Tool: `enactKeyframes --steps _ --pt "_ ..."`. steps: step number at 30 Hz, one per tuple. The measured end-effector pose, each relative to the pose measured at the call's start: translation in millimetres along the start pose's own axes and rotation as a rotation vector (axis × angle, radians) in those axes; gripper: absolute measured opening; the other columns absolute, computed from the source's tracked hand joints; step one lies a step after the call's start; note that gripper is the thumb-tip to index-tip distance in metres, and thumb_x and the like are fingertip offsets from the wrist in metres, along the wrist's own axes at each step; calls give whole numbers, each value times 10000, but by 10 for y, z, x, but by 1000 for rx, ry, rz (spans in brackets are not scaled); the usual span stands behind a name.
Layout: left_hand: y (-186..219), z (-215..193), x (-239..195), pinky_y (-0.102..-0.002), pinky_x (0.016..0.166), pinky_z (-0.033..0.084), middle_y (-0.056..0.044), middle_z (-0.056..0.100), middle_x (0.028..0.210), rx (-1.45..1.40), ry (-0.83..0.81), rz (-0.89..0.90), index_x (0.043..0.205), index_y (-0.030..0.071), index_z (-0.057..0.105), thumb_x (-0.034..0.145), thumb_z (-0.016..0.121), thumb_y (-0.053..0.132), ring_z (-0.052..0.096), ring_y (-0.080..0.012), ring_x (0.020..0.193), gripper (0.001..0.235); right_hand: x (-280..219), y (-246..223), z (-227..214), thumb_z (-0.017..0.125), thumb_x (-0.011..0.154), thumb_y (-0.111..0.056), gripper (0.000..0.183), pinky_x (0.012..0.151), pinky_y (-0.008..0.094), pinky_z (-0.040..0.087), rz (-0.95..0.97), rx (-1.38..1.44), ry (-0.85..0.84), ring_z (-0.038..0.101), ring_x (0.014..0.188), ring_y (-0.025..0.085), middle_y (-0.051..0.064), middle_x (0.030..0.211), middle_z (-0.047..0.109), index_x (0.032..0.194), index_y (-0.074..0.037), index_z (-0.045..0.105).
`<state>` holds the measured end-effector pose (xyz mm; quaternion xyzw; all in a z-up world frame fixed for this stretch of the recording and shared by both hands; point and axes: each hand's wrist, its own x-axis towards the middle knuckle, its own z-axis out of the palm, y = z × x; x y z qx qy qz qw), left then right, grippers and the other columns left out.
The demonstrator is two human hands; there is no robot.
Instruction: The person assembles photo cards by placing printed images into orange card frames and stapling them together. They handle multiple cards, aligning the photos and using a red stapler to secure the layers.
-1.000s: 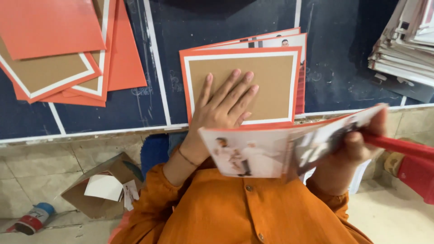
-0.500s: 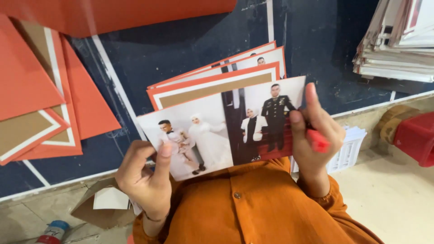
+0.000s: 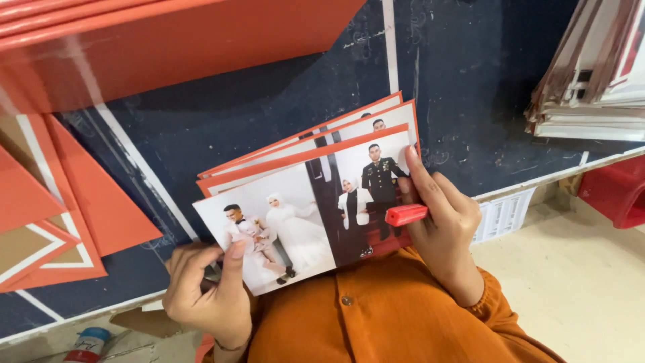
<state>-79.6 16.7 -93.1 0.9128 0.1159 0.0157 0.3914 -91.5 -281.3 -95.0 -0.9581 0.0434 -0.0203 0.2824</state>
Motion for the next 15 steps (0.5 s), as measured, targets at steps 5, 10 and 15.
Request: enactKeyframes --steps 5,10,15 --pt "-8 9 1 -420 794 468 -161 682 821 19 -14 -10 844 -55 697 984 846 183 607 -291 791 313 14 -16 -6 724 1158 22 384 612 328 326 18 -13 -15 289 673 161 16 794 378 1533 -17 656" --pt "-32 29 -16 -410 809 472 -157 683 834 10 5 -9 864 -55 692 983 853 163 610 -291 803 295 4 -8 -1 725 1162 8 376 603 331 302 20 -32 -18 267 671 161 14 785 354 1531 -14 660" --pt "-23 31 -21 -410 812 463 -146 679 820 29 -8 -19 853 -42 694 991 840 186 612 -278 789 304 17 -33 -5 725 1162 22 376 617 331 312 38 -19 -12 266 681 167 18 797 349 1530 -16 662"
